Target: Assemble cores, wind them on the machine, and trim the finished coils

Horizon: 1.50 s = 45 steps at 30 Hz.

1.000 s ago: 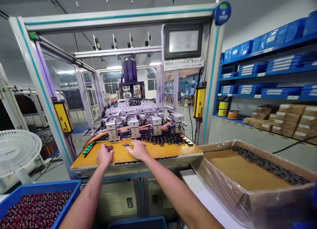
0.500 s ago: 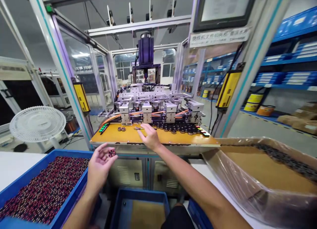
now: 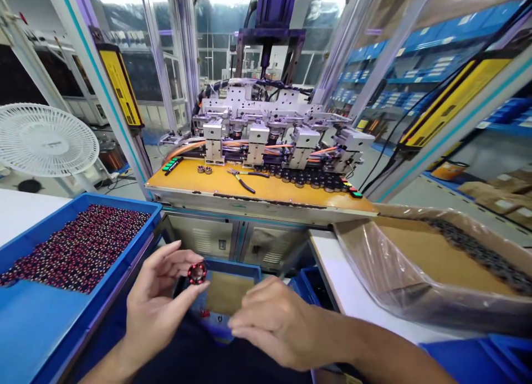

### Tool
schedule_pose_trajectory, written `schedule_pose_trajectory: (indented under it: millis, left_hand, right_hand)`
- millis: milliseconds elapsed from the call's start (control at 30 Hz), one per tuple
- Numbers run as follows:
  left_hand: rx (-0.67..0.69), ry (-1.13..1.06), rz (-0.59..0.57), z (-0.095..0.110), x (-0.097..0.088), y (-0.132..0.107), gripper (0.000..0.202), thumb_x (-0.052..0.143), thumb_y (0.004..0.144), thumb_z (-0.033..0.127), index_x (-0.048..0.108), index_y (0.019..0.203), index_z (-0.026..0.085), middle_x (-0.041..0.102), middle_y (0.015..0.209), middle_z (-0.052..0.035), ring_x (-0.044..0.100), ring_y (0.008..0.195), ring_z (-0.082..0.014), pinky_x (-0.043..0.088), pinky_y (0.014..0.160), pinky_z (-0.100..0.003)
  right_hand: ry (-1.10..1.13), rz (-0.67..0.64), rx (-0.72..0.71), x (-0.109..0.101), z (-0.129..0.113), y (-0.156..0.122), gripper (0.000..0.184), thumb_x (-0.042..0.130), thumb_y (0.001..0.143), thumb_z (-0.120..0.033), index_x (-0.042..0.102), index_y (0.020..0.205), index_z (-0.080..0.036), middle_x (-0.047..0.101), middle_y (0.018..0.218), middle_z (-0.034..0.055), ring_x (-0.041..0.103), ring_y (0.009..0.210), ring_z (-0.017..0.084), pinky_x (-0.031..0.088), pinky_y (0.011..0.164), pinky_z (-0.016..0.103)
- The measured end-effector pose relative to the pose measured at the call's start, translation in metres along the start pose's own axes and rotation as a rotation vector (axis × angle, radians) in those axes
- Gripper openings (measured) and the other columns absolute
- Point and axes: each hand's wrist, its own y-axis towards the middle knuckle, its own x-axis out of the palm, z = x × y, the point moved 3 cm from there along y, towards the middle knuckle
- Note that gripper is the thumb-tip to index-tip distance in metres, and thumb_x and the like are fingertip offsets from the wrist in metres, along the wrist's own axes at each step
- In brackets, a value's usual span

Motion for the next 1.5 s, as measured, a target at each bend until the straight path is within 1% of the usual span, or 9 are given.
schedule_pose_trajectory:
  millis: [100, 167, 367, 500, 733, 867, 967, 1133, 1500]
  left_hand:
    - [-0.020, -0.048, 0.025, 0.001, 0.006, -0.006, 0.058, 0.085, 0.064, 0.012, 0.065, 0.116, 0.027, 0.079, 0.095, -0.0034, 0.075, 0.086, -0.0229, 0.064, 0.076, -0.034]
    - [0.020, -0.079, -0.006, 0.002, 0.010, -0.010, 0.060, 0.082, 0.066, 0.007, 0.064, 0.119, 0.029, 0.079, 0.098, -0.0025, 0.075, 0.088, -0.0218, 0.064, 0.077, -0.032]
    - [0.197, -0.099, -0.154, 0.006, 0.018, -0.014, 0.073, 0.075, 0.068, -0.005, 0.060, 0.129, 0.032, 0.077, 0.103, -0.0005, 0.076, 0.087, -0.0162, 0.065, 0.076, -0.025]
    - [0.091, -0.164, -0.144, 0.001, 0.014, -0.015, 0.071, 0.075, 0.071, -0.004, 0.057, 0.131, 0.032, 0.077, 0.105, 0.0011, 0.075, 0.088, -0.0121, 0.063, 0.078, -0.019]
    - [0.035, -0.186, -0.209, -0.005, 0.014, -0.023, 0.066, 0.075, 0.074, -0.001, 0.060, 0.128, 0.033, 0.078, 0.109, -0.0003, 0.075, 0.097, -0.0162, 0.062, 0.086, -0.024]
    - [-0.213, -0.314, -0.174, -0.008, 0.015, -0.027, 0.050, 0.079, 0.076, 0.008, 0.067, 0.118, 0.032, 0.080, 0.102, -0.0012, 0.077, 0.087, -0.0160, 0.062, 0.079, -0.021]
    - [-0.352, -0.369, -0.254, -0.012, 0.012, -0.027, 0.029, 0.080, 0.076, 0.013, 0.075, 0.099, 0.028, 0.079, 0.103, -0.0033, 0.077, 0.087, -0.0172, 0.062, 0.079, -0.022]
    - [-0.328, -0.351, -0.454, -0.016, 0.011, -0.020, 0.031, 0.082, 0.074, 0.018, 0.078, 0.103, 0.029, 0.071, 0.116, -0.0070, 0.072, 0.104, -0.0224, 0.059, 0.085, -0.025]
    - [-0.473, -0.379, -0.519, -0.029, 0.012, -0.031, 0.024, 0.080, 0.077, 0.021, 0.076, 0.100, 0.028, 0.069, 0.109, -0.0059, 0.067, 0.099, -0.0191, 0.056, 0.079, -0.023]
  right_hand:
    - [0.249, 0.070, 0.160, -0.005, 0.004, -0.007, 0.017, 0.066, 0.093, -0.030, 0.069, 0.090, -0.014, 0.069, 0.084, 0.0064, 0.059, 0.067, 0.011, 0.045, 0.058, 0.021]
    - [0.388, 0.215, 0.333, -0.008, 0.011, -0.006, 0.032, 0.079, 0.081, -0.042, 0.067, 0.094, -0.016, 0.066, 0.094, 0.0062, 0.056, 0.067, 0.010, 0.046, 0.059, 0.021]
    - [0.869, 0.409, 0.678, 0.022, 0.023, 0.006, 0.048, 0.079, 0.071, -0.059, 0.056, 0.076, -0.017, 0.056, 0.073, -0.0009, 0.048, 0.064, 0.010, 0.040, 0.059, 0.023]
    - [0.986, 0.542, 0.722, 0.040, 0.021, -0.003, 0.046, 0.074, 0.079, -0.057, 0.052, 0.072, -0.018, 0.051, 0.066, -0.0030, 0.045, 0.060, 0.009, 0.036, 0.057, 0.023]
    - [0.934, 0.462, 0.692, 0.032, 0.014, 0.000, 0.045, 0.076, 0.077, -0.056, 0.054, 0.081, -0.017, 0.052, 0.075, -0.0019, 0.047, 0.070, 0.011, 0.039, 0.067, 0.025]
    - [0.919, 0.517, 0.732, 0.036, 0.015, -0.005, 0.044, 0.069, 0.083, -0.057, 0.052, 0.075, -0.017, 0.050, 0.070, -0.0023, 0.043, 0.066, 0.010, 0.037, 0.062, 0.024]
    - [0.859, 0.474, 0.734, 0.034, 0.014, -0.011, 0.043, 0.066, 0.085, -0.056, 0.051, 0.075, -0.017, 0.049, 0.071, -0.0021, 0.044, 0.065, 0.010, 0.037, 0.060, 0.024]
    - [0.699, 0.382, 0.709, 0.018, 0.011, -0.004, 0.029, 0.070, 0.081, -0.041, 0.053, 0.082, -0.017, 0.053, 0.073, -0.0020, 0.049, 0.066, 0.010, 0.040, 0.063, 0.024]
    - [0.804, 0.299, 0.876, 0.014, 0.024, -0.011, 0.024, 0.064, 0.081, -0.036, 0.054, 0.071, -0.016, 0.049, 0.063, -0.0037, 0.042, 0.058, 0.009, 0.034, 0.053, 0.022]
